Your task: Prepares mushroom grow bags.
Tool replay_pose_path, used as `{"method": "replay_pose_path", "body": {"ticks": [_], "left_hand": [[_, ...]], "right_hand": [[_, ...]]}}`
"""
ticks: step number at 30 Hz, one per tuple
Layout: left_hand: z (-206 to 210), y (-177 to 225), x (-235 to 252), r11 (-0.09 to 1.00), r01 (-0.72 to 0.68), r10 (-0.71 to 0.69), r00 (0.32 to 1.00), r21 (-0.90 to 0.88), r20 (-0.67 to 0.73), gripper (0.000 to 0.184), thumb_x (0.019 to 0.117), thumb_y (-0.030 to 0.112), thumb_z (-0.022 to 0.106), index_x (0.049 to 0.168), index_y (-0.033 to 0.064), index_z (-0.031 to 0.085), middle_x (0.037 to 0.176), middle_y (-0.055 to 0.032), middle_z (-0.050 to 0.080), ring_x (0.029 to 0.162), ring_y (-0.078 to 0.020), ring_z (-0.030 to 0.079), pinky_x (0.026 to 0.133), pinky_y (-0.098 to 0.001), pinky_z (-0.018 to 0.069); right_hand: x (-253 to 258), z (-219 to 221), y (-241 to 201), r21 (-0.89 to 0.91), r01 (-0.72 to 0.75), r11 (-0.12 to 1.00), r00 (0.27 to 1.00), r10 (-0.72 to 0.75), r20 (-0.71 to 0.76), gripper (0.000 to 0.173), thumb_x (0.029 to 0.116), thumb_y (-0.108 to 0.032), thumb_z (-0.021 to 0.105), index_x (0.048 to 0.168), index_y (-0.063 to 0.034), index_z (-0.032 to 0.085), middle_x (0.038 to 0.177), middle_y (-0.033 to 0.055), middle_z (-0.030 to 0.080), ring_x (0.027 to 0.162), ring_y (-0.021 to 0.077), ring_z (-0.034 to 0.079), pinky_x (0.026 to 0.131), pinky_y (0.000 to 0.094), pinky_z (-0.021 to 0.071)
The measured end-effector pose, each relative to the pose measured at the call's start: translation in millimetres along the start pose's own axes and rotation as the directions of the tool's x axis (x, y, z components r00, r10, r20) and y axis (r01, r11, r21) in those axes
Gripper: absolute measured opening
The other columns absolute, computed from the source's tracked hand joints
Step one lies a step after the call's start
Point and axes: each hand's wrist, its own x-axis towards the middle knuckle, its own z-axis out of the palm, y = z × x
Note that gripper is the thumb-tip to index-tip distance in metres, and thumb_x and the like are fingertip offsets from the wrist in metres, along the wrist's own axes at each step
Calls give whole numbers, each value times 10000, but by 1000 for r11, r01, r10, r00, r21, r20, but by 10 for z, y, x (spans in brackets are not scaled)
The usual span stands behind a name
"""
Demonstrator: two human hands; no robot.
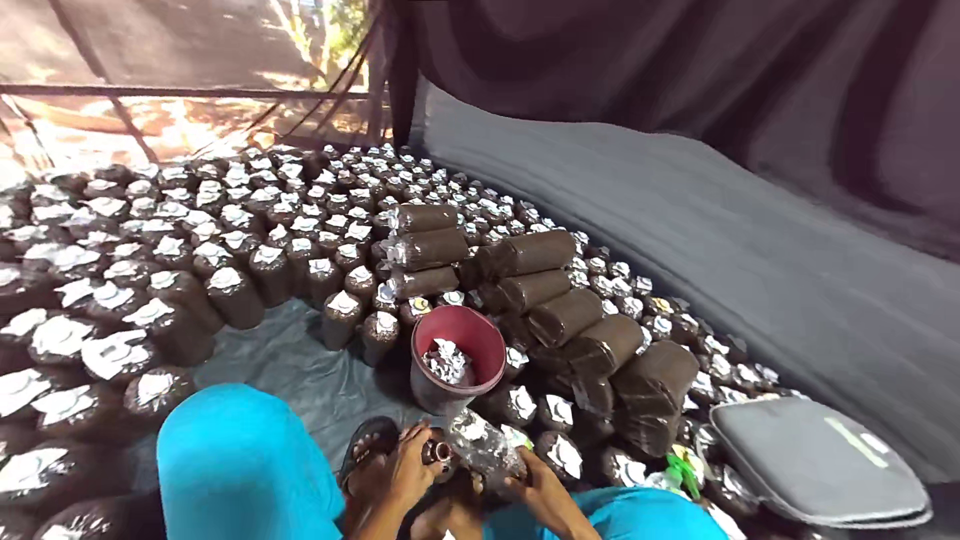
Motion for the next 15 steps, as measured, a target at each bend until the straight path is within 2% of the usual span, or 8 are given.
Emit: {"method": "replay_pose_path", "body": {"ticks": [4, 8, 12, 15], "left_hand": [[-19, 25, -5, 997, 39, -41, 998, 62, 38, 502, 855, 252, 783, 1314, 80, 674, 1567, -29, 497, 1457, -194, 439, 1215, -384, 344], [-71, 147, -28, 996, 71, -72, 997, 49, 20, 407, 847, 195, 776, 1222, 47, 713, 1384, -105, 644, 1378, -246, 527, 1169, -432, 404], [-86, 160, -46, 998, 63, -63, 998, -10, -31, 395, 816, 185, 784, 1182, 47, 733, 1350, -96, 672, 1393, -236, 522, 1171, -421, 406], [-83, 140, -39, 996, 73, -75, 996, -58, -38, 470, 782, 182, 807, 1226, 54, 726, 1400, -79, 646, 1429, -224, 484, 1189, -406, 385]], "right_hand": [[-32, 53, -51, -125, 5, 992, 1000, -7, -19, 474, 922, -150, 716, 1362, -26, 591, 1202, 194, 701, 1122, 297, 686, 1032, 497, 524], [-39, 47, -216, -263, -15, 965, 999, 6, -34, 477, 940, -169, 701, 1382, -34, 582, 1224, 212, 692, 1158, 340, 672, 1047, 533, 506], [-56, 10, -393, -410, -111, 905, 994, 106, -36, 511, 957, -224, 694, 1433, -98, 558, 1302, 217, 659, 1213, 398, 640, 1029, 615, 494], [-71, 5, -484, -477, -155, 865, 987, 152, -45, 513, 953, -243, 694, 1439, -142, 564, 1341, 211, 637, 1251, 418, 605, 1025, 653, 473]]}}
